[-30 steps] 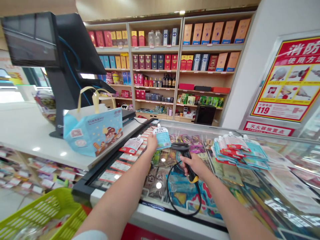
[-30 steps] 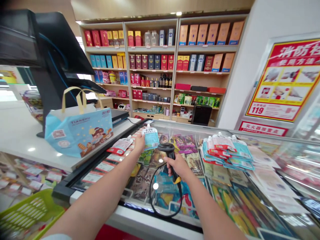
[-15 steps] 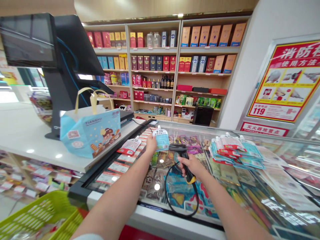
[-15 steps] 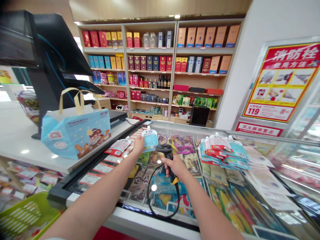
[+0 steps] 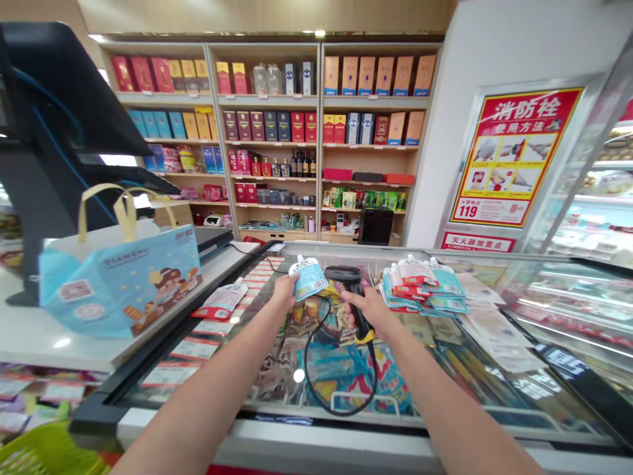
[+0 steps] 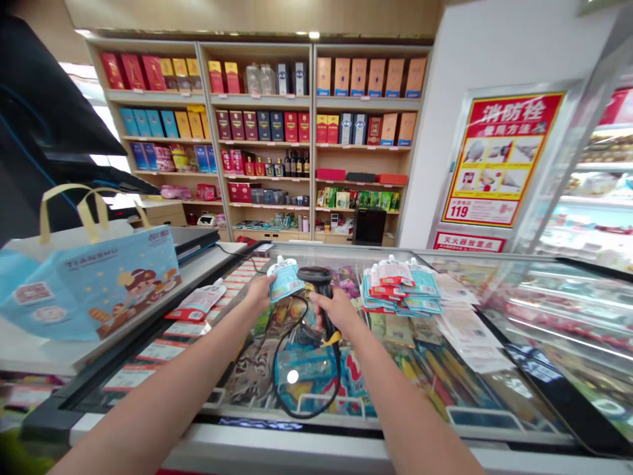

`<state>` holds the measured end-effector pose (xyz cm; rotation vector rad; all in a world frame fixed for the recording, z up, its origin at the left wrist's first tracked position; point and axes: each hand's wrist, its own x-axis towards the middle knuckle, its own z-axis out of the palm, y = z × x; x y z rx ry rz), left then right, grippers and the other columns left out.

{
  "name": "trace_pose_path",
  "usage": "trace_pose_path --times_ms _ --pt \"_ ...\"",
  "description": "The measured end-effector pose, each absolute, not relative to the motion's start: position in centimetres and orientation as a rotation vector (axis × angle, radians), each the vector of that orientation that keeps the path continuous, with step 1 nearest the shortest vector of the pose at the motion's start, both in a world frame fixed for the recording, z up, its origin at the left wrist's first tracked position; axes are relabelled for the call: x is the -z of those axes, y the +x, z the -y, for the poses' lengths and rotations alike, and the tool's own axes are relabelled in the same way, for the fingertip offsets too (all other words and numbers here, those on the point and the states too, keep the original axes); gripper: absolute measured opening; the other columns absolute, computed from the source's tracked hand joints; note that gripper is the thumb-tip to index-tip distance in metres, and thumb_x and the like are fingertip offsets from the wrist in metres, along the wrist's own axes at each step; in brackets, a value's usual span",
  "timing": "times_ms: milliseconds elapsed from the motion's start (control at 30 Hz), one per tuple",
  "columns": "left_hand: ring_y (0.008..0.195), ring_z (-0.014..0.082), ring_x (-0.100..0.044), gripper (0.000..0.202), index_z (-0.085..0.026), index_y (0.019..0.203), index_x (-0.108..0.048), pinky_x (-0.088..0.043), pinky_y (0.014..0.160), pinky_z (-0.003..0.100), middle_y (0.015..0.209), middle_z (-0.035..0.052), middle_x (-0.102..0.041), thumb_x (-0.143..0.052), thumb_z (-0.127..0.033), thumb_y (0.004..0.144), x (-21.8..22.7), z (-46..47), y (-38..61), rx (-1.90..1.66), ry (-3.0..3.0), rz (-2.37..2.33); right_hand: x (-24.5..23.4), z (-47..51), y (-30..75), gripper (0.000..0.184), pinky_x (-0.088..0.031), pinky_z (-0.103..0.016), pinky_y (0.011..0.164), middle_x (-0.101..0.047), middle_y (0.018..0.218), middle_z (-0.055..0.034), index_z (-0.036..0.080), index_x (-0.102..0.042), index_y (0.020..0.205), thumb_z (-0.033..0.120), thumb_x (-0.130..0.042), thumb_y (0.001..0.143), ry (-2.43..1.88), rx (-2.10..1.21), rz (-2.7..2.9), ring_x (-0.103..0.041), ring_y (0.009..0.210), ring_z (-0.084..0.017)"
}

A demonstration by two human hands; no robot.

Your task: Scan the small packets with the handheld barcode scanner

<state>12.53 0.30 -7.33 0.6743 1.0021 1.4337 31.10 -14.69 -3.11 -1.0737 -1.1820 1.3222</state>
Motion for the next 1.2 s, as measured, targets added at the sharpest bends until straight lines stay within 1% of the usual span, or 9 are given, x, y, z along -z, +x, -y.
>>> trace_pose_path --times_ms 133,300,400,500,567,667,833,1067,1200 --pt "0.048 0.0124 -0.054 0.009 -0.013 0.07 -0.058 -0.051 0.054 0.029 0.052 -0.0017 -0.055 -0.066 -0.018 0.071 5.3 0.0 20.6 -1.349 0.913 -0.964 1.6 15.8 36.6 0.035 -0.046 -0.022 0.037 -0.054 0.05 0.0069 0.018 -0.052 0.079 0.043 -0.073 0.065 -1.05 -1.153 1.12 -0.049 0.036 -0.008" --pt "0.051 0.0111 -0.052 0.009 -0.014 0.073 -0.061 -0.046 0.057 0.025 0.053 -0.0033 -0.052 -0.062 -0.022 0.076 1.8 -0.1 33.3 -1.317 1.222 -0.96 1.5 17.3 43.6 0.042 -0.048 -0.022 0.036 -0.056 0.053 0.006 0.017 -0.055 0.087 0.042 -0.077 0.061 -1.036 -0.977 0.939 -0.05 0.036 -0.009" --pt "0.065 0.0154 -0.059 0.01 -0.013 0.079 -0.063 -0.046 0.062 0.026 0.065 0.0026 -0.062 -0.057 -0.021 0.08 -0.3 0.2 39.2 -1.238 1.44 -1.088 2.0 18.2 46.7 0.041 -0.046 -0.022 0.035 -0.055 0.05 0.0053 0.017 -0.054 0.081 0.044 -0.078 0.06 -1.039 -0.89 0.859 -0.049 0.035 -0.009" --pt "0.086 0.0217 -0.064 0.014 -0.012 0.086 -0.065 -0.046 0.073 0.029 0.091 0.0125 -0.069 -0.053 -0.018 0.083 -1.3 0.8 42.6 -1.104 1.716 -1.264 2.6 18.7 48.6 0.042 -0.045 -0.022 0.034 -0.054 0.05 0.0057 0.017 -0.054 0.079 0.046 -0.077 0.06 -1.019 -0.816 0.782 -0.049 0.035 -0.009" --pt "0.1 0.0268 -0.062 0.017 -0.013 0.094 -0.065 -0.045 0.082 0.034 0.106 0.0172 -0.068 -0.053 -0.015 0.082 -1.2 1.2 43.6 -0.95 1.874 -1.401 3.0 18.9 49.3 0.043 -0.044 -0.021 0.034 -0.054 0.05 0.0065 0.017 -0.054 0.082 0.046 -0.078 0.06 -1.004 -0.783 0.74 -0.049 0.035 -0.009" --pt "0.116 0.0319 -0.055 0.03 -0.016 0.108 -0.063 -0.042 0.092 0.044 0.118 0.019 -0.063 -0.055 -0.013 0.079 -0.3 1.6 43.9 -0.781 1.999 -1.565 3.7 19.0 49.6 0.044 -0.042 -0.02 0.033 -0.054 0.051 0.0072 0.018 -0.054 0.085 0.044 -0.078 0.06 -0.995 -0.755 0.702 -0.05 0.035 -0.009" --pt "0.121 0.0319 -0.051 0.039 -0.018 0.117 -0.059 -0.04 0.095 0.048 0.128 0.0183 -0.057 -0.05 -0.012 0.08 1.1 1.6 43.7 -0.766 2.104 -1.615 4.6 18.9 49.3 0.043 -0.042 -0.021 0.033 -0.054 0.051 0.0068 0.018 -0.055 0.085 0.044 -0.078 0.06 -0.987 -0.798 0.688 -0.049 0.035 -0.01" --pt "0.111 0.0275 -0.058 0.036 -0.021 0.113 -0.061 -0.045 0.089 0.039 0.126 0.015 -0.058 -0.054 -0.014 0.079 0.7 1.8 41.1 -0.907 2.053 -1.598 4.6 18.9 48.6 0.044 -0.046 -0.023 0.035 -0.054 0.051 0.0067 0.018 -0.054 0.082 0.043 -0.08 0.057 -1.038 -0.861 0.719 -0.048 0.036 -0.009" --pt "0.109 0.0229 -0.06 0.032 -0.018 0.109 -0.062 -0.044 0.091 0.032 0.123 0.0143 -0.058 -0.06 -0.018 0.077 1.4 1.3 35.3 -1.024 2.016 -1.597 4.3 18.6 47.0 0.044 -0.047 -0.023 0.035 -0.055 0.051 0.0056 0.017 -0.055 0.081 0.044 -0.08 0.058 -1.059 -0.87 0.741 -0.049 0.036 -0.009"
